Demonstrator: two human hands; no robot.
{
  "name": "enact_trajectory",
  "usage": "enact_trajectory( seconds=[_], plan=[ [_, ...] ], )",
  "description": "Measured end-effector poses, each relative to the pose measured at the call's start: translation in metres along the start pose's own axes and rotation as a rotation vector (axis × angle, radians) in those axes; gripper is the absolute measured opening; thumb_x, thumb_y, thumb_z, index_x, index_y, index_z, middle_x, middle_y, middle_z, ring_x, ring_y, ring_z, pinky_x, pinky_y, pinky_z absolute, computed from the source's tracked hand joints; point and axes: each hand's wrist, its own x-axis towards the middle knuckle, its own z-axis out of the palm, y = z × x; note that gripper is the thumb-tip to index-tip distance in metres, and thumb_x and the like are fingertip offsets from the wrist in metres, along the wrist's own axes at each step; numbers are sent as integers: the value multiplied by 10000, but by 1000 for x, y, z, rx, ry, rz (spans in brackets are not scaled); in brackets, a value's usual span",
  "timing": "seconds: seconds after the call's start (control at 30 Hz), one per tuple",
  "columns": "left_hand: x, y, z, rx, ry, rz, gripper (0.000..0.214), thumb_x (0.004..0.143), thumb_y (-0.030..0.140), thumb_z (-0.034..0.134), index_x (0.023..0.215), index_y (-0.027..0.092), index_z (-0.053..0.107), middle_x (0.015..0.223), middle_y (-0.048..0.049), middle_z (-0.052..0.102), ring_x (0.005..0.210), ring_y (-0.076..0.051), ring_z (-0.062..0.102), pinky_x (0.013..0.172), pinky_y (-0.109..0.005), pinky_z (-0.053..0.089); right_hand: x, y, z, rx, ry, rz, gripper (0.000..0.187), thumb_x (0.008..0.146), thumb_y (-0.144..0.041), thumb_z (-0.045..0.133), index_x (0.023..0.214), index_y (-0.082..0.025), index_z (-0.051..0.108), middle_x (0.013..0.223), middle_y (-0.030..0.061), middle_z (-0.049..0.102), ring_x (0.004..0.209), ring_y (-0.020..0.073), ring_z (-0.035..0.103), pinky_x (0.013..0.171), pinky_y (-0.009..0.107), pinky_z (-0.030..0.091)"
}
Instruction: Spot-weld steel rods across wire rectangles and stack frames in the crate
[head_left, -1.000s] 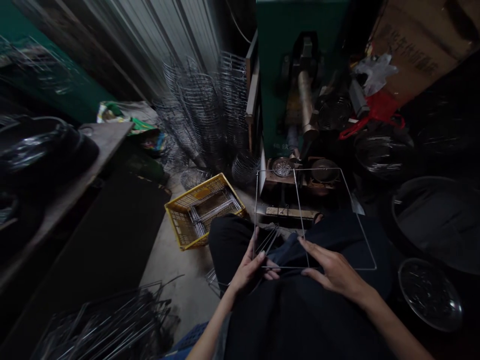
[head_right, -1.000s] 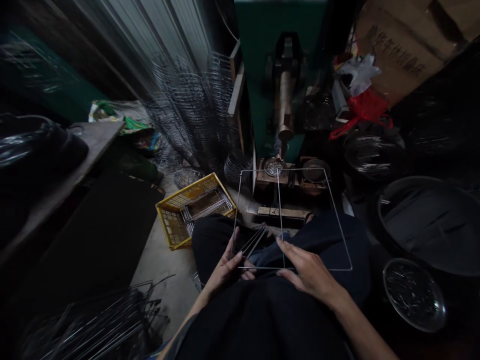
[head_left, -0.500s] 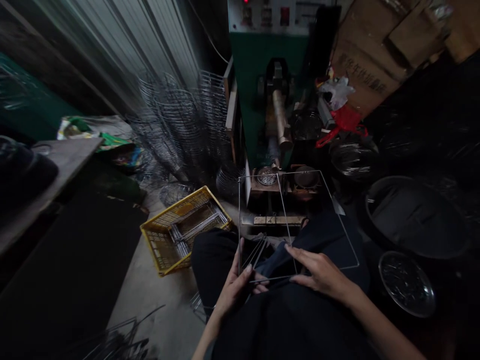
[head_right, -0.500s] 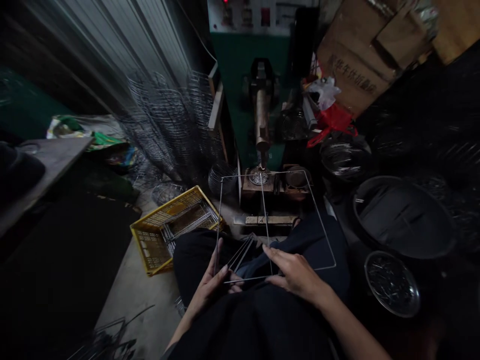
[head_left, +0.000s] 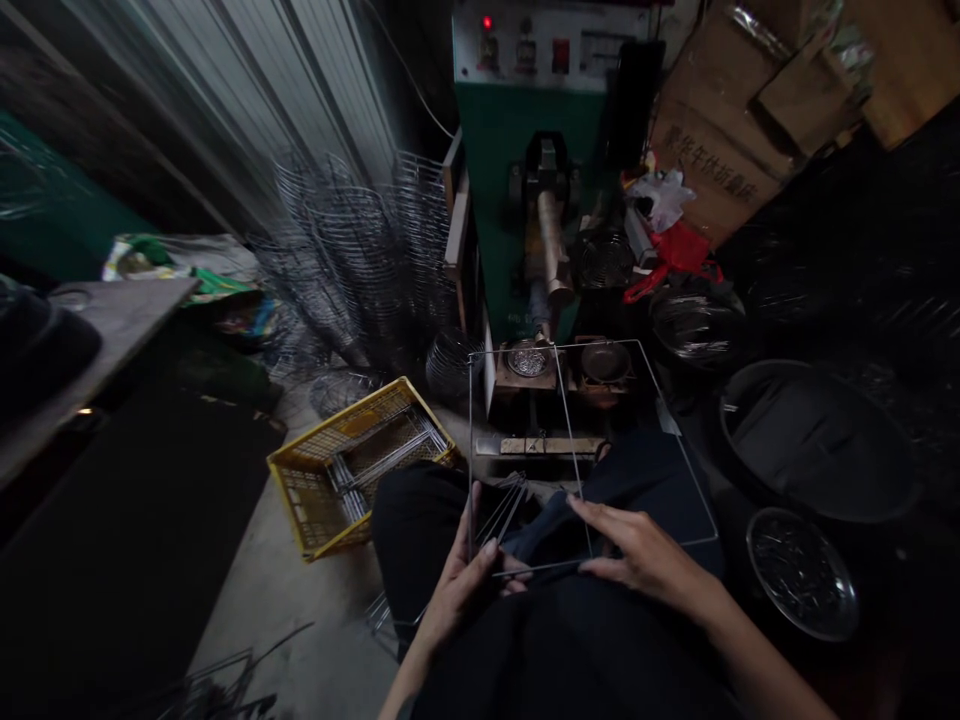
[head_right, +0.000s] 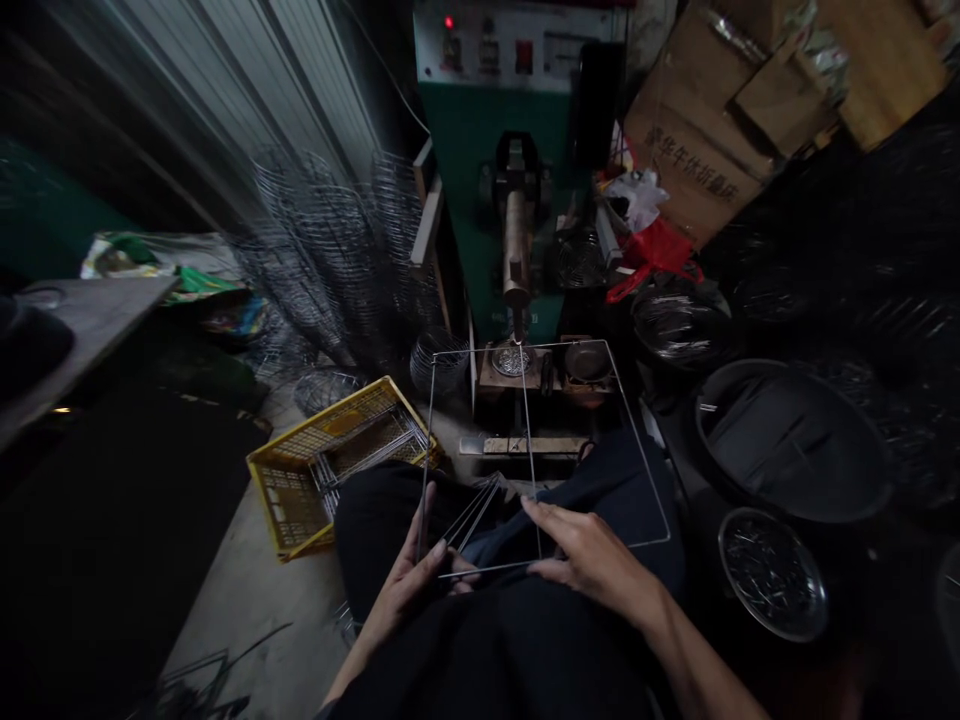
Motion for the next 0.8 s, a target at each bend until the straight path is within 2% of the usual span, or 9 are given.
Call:
enact_trajectory(
  seconds=[0.27, 0.5, 0.63, 0.73, 0.8],
  plan=[
    [6, -2, 1, -30, 11, 23, 915, 913, 352, 586, 1519, 345, -100, 807, -87, 739, 657, -222, 714, 575, -277, 529, 9, 5, -4, 11, 4, -6, 877, 767, -157, 770, 1503, -305, 316, 1467, 33, 459, 1306, 203, 481, 1099, 311, 401],
    [10, 6, 1, 11, -14, 21, 939, 923, 368, 562, 1504, 310, -173, 812, -96, 740, 661, -233, 718, 569, -281, 534, 15, 5, -8, 13, 1, -9, 859, 771, -186, 770, 1500, -292, 327, 1458, 43, 470, 1299, 207, 488, 1094, 310, 404],
    [10, 0, -1, 17, -16, 12, 955, 937, 395, 527, 1469, 311, -261, 790, -89, 742, 642, -242, 720, 547, -283, 530, 13, 7, -6, 22, 9, 4, 837, 777, -213, 767, 1494, -298, 343, 1452, 45, 477, 1276, 221, 512, 1069, 321, 435],
    [15, -6, -4, 11, -17, 42, 975, 921, 392, 557, 1482, 315, -237, 762, -84, 740, 629, -252, 720, 522, -286, 532, 13, 14, 0, -2, 43, -7, 828, 800, -242, 747, 1502, -325, 315, 1448, 31, 484, 1270, 224, 519, 1060, 336, 445],
    [28, -5, -8, -2, -11, 76, 981, 904, 370, 592, 1499, 332, -187, 757, -74, 738, 635, -249, 722, 519, -279, 537, 21, 21, 1, -40, 100, -5, 840, 817, -265, 732, 1515, -341, 271, 1422, 24, 514, 1252, 223, 537, 1045, 341, 460]
  ],
)
